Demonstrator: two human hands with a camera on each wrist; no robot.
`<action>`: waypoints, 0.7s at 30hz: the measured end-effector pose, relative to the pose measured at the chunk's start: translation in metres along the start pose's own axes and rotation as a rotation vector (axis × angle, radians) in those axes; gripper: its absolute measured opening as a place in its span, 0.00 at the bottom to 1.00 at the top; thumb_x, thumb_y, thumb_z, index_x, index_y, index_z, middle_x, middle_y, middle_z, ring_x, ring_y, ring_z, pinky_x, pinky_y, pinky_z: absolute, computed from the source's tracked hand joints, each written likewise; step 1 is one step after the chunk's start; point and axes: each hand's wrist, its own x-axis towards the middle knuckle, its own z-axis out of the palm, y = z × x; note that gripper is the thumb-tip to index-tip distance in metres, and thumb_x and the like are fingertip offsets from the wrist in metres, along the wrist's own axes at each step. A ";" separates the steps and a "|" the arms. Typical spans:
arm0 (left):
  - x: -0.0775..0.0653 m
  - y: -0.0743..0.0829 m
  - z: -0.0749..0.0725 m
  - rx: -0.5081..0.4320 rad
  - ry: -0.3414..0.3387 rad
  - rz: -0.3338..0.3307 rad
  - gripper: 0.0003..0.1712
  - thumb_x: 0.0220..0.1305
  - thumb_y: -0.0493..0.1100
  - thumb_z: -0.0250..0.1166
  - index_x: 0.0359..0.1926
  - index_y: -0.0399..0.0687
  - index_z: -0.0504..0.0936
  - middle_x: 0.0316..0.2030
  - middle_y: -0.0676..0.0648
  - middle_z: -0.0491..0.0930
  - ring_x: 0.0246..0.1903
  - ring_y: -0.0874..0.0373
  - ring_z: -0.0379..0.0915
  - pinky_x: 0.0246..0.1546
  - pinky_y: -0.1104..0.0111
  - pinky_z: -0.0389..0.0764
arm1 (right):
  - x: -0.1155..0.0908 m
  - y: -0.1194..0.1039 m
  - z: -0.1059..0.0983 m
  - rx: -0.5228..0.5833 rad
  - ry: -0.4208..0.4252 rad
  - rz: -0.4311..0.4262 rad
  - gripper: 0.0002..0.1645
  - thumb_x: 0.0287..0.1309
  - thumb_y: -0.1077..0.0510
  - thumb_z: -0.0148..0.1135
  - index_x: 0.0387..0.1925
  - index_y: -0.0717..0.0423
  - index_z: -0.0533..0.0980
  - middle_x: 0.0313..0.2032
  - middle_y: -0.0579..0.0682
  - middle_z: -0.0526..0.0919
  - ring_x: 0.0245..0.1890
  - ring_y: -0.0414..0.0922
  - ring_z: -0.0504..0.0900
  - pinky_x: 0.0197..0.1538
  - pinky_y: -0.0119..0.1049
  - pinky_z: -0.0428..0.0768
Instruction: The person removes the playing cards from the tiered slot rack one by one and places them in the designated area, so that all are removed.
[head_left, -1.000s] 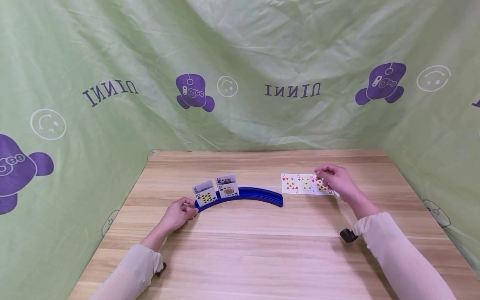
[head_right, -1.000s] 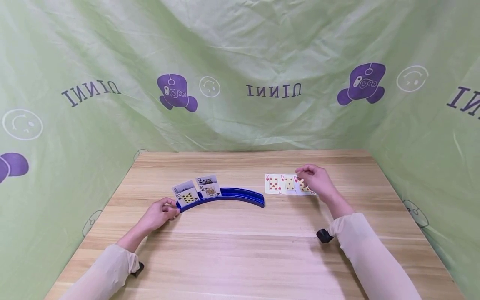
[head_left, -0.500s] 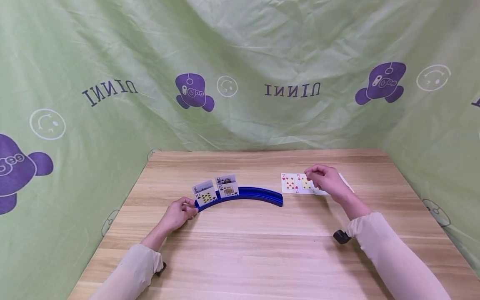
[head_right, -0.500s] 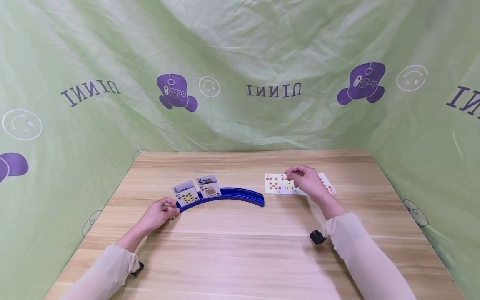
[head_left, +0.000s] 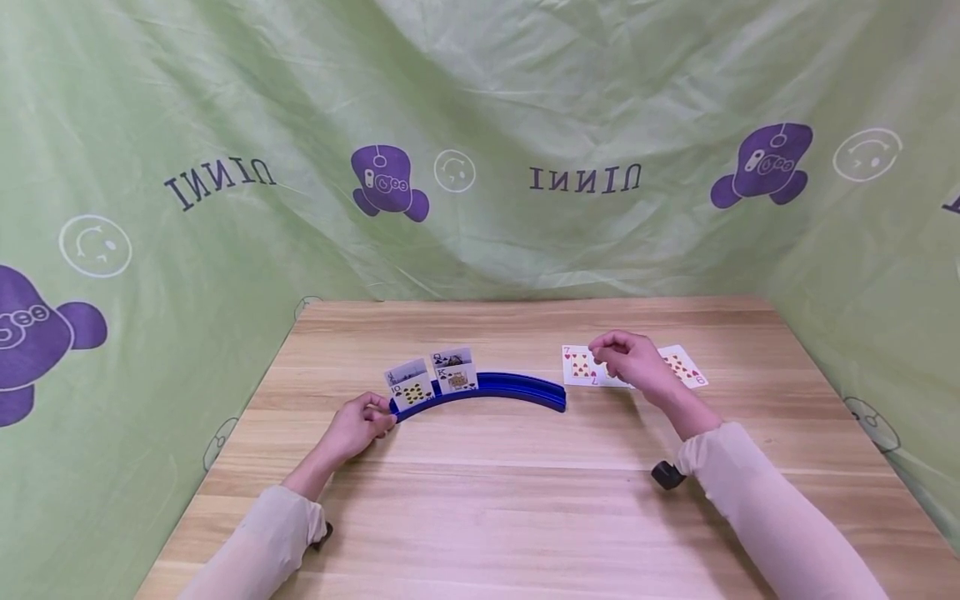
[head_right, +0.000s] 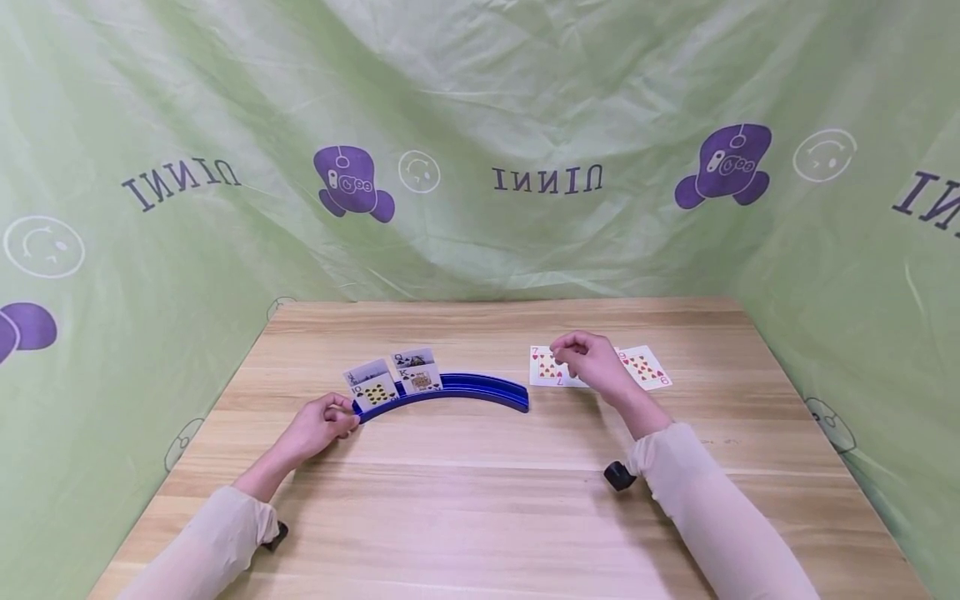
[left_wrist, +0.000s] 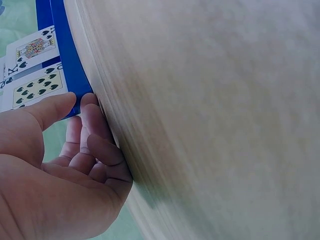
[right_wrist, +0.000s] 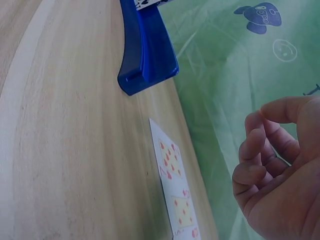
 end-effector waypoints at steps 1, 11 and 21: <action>0.000 0.000 0.000 -0.001 0.001 0.000 0.12 0.62 0.36 0.66 0.46 0.39 0.76 0.32 0.44 0.87 0.28 0.60 0.77 0.29 0.70 0.73 | 0.001 0.000 0.001 0.003 -0.003 -0.002 0.18 0.68 0.60 0.55 0.53 0.69 0.75 0.33 0.45 0.80 0.25 0.36 0.72 0.26 0.28 0.69; 0.001 -0.002 0.000 -0.006 0.000 0.006 0.12 0.62 0.36 0.66 0.46 0.38 0.76 0.31 0.45 0.87 0.27 0.61 0.76 0.28 0.70 0.73 | 0.003 -0.003 0.017 0.012 -0.022 -0.029 0.16 0.68 0.61 0.56 0.51 0.68 0.76 0.34 0.54 0.81 0.24 0.36 0.72 0.26 0.28 0.70; 0.001 -0.001 0.000 -0.004 -0.001 0.004 0.12 0.63 0.36 0.66 0.46 0.38 0.76 0.31 0.45 0.87 0.27 0.60 0.76 0.28 0.70 0.73 | 0.004 -0.010 0.032 0.058 -0.061 -0.058 0.14 0.67 0.62 0.58 0.49 0.68 0.77 0.30 0.49 0.79 0.22 0.36 0.71 0.27 0.28 0.69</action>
